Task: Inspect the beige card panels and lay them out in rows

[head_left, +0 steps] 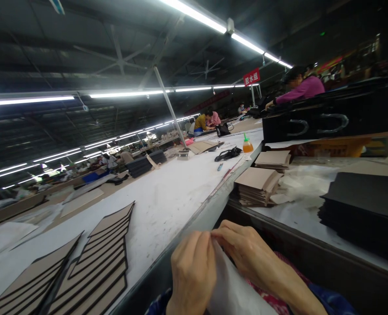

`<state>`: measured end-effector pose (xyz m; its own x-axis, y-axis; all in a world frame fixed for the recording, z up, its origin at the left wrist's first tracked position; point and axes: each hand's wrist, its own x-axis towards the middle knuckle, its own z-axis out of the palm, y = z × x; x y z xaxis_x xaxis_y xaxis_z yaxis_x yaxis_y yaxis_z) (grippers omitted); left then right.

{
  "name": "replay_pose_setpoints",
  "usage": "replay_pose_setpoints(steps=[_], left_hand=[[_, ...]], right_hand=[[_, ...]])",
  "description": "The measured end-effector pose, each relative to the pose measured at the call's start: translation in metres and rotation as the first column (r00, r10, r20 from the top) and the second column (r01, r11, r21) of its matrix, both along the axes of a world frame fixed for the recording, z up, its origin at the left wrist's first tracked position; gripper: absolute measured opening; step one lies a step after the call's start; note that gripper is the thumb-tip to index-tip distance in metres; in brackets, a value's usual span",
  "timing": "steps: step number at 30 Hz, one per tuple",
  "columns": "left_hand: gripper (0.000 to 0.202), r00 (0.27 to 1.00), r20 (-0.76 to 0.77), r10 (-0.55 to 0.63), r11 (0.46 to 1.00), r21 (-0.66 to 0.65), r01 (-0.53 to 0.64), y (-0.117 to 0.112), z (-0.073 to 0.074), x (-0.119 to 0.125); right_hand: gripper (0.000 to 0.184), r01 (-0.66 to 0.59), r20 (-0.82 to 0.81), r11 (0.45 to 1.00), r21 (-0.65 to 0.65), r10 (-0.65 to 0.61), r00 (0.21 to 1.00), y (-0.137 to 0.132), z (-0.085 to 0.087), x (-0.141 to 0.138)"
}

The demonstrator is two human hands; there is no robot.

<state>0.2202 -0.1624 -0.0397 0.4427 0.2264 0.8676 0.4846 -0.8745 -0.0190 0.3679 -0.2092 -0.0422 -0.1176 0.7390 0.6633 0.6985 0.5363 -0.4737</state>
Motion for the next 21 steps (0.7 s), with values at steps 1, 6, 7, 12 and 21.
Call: replay_pose_setpoints(steps=[1, 6, 7, 12, 21], left_hand=[[0.015, 0.999, -0.042, 0.011, 1.000, 0.017, -0.010, 0.001, -0.001, -0.001], [0.015, 0.994, -0.104, 0.024, 1.000, 0.014, -0.023, 0.007, -0.003, -0.001], [0.015, 0.995, -0.096, 0.019, 1.000, 0.009, -0.018, 0.008, -0.003, -0.001], [0.014, 0.998, 0.048, -0.045, 0.996, -0.072, 0.048, 0.009, -0.001, 0.004], [0.008, 0.764, 0.645, 0.033, 0.760, -0.512, 0.399, 0.000, -0.011, 0.008]], right_hand=[[0.027, 0.018, 0.028, 1.000, -0.009, -0.017, 0.999, 0.000, -0.001, 0.000], [0.025, 0.018, 0.014, 1.000, 0.000, -0.018, 1.000, 0.003, -0.004, 0.001], [0.025, 0.010, -0.012, 1.000, 0.004, -0.010, 1.000, 0.003, -0.004, 0.001], [0.026, -0.079, -0.206, 0.997, -0.007, 0.076, 0.976, -0.001, 0.003, 0.001], [0.029, -0.491, -0.718, 0.866, -0.094, 0.282, 0.636, -0.005, 0.008, -0.006]])
